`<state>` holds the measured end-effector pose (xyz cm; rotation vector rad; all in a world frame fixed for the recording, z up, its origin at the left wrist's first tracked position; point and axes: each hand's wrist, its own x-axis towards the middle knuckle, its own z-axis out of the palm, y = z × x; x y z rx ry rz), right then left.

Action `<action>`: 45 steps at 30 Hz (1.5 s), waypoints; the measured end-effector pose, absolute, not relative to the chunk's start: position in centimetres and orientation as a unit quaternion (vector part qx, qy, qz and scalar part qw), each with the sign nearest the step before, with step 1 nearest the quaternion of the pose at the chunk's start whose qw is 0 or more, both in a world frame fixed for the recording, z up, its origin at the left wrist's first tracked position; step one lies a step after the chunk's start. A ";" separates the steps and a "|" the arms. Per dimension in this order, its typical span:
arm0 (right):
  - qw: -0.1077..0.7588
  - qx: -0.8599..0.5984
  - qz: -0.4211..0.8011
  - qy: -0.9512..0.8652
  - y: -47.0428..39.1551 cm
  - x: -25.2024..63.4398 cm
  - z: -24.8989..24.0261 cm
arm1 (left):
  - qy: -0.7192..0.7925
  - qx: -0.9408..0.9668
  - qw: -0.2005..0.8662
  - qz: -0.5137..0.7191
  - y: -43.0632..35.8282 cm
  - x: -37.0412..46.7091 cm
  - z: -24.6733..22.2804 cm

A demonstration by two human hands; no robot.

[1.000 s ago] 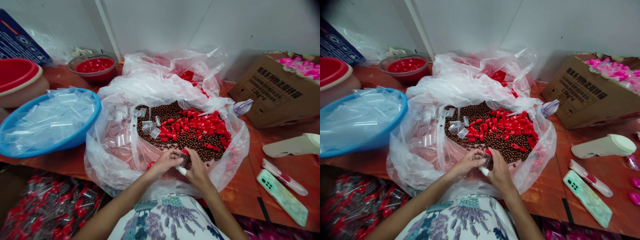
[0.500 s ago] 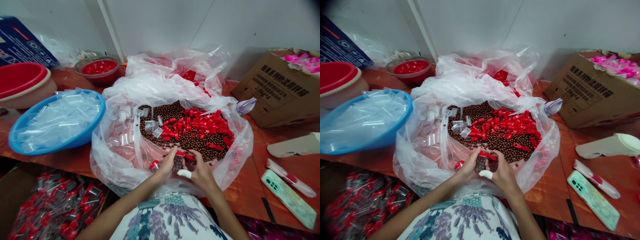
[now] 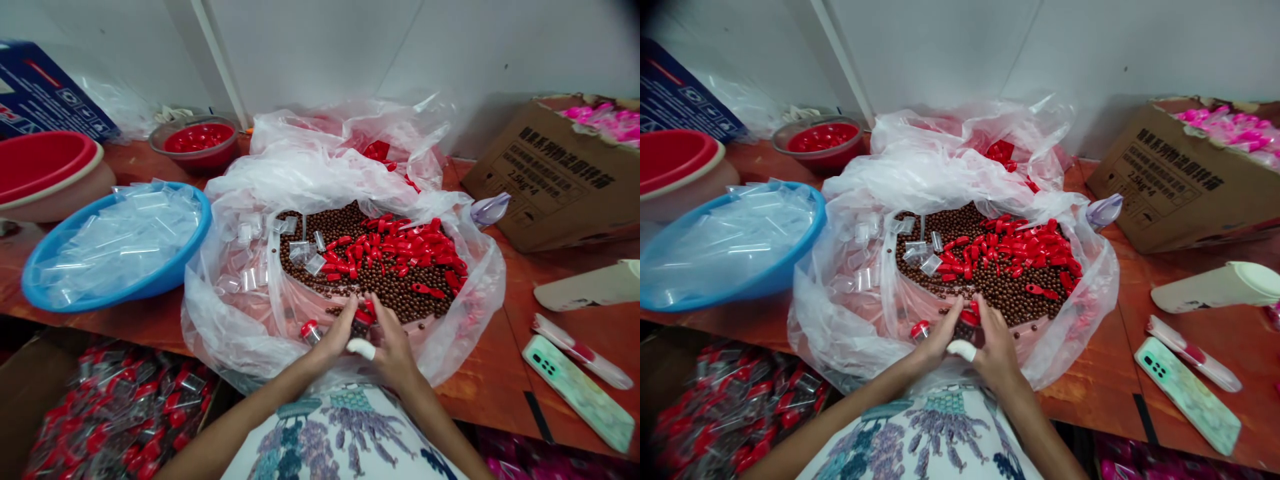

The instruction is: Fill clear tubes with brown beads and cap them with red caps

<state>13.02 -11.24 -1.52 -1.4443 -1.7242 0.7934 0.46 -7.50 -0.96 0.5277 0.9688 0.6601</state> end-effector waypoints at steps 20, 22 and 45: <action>0.307 -0.504 0.169 -0.789 -10.8 11.4 -2.9 | 0.524 0.499 0.582 0.371 -8.5 -1.6 -0.9; 0.296 -0.501 0.204 -0.788 -10.7 11.1 -2.9 | 0.534 0.554 0.541 0.337 -7.3 -2.8 -0.3; 0.373 -0.671 0.138 -0.626 -9.1 20.3 -2.7 | 0.606 0.702 0.341 0.152 2.7 -9.1 -1.8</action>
